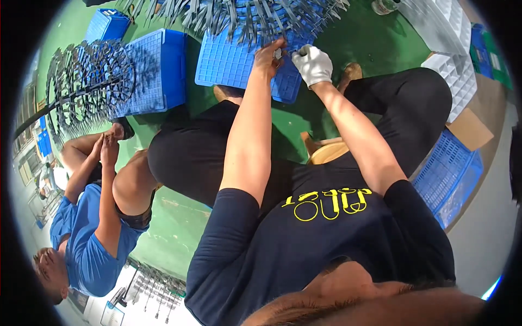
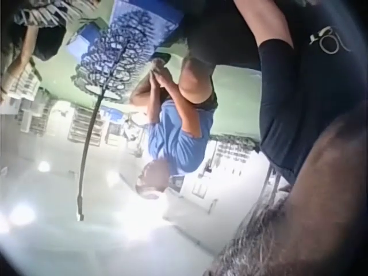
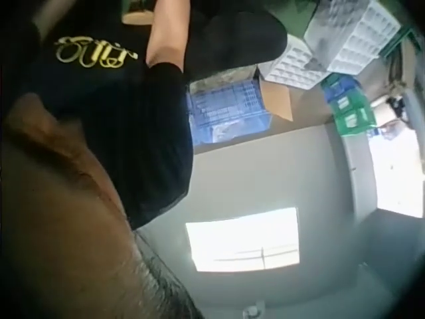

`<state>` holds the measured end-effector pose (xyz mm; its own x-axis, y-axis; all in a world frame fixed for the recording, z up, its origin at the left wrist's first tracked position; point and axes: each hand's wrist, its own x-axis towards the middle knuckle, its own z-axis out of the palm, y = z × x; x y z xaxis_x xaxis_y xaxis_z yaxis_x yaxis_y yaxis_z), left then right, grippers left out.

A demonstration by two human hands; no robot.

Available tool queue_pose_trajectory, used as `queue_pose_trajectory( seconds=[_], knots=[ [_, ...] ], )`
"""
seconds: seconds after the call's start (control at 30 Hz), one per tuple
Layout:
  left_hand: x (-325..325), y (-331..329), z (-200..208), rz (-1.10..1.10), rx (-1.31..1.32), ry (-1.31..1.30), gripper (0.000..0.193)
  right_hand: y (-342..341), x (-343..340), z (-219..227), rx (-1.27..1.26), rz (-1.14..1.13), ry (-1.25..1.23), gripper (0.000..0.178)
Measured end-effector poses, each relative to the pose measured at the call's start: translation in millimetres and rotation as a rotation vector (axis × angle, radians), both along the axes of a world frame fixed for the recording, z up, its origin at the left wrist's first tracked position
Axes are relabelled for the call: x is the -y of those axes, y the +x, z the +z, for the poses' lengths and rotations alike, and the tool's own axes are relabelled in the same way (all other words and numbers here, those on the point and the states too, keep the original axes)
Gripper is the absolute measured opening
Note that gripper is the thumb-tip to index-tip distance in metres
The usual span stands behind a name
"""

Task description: Assembling small metal components onto a rotating blue industrial rack.

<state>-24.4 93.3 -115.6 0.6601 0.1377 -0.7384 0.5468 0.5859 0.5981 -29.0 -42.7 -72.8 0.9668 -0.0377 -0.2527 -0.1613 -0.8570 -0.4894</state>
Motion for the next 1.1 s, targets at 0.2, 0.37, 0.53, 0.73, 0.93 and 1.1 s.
queue_pose_trajectory(
  seconds=[0.2,0.37,0.53,0.73,0.93,1.1],
  knots=[
    [7,-5,-7,0.033,0.095,0.07,0.021,3,3,-18,0.075,0.013,0.068,0.021],
    [13,-8,-13,0.122,0.113,0.044,0.02,3,1,-26,0.153,0.015,0.045,0.019],
    [16,-8,-16,0.11,0.114,0.064,0.023,2,1,-28,0.186,0.018,0.02,0.018],
    [12,-6,-13,0.051,0.108,0.014,0.026,4,2,-28,0.233,0.046,-0.008,0.017],
    [18,-5,-14,0.195,0.146,0.048,0.014,3,1,-24,0.248,0.045,-0.023,0.017],
    [17,-6,-21,0.224,0.199,0.0,0.014,5,1,-26,0.258,0.062,-0.009,0.017]
  ],
)
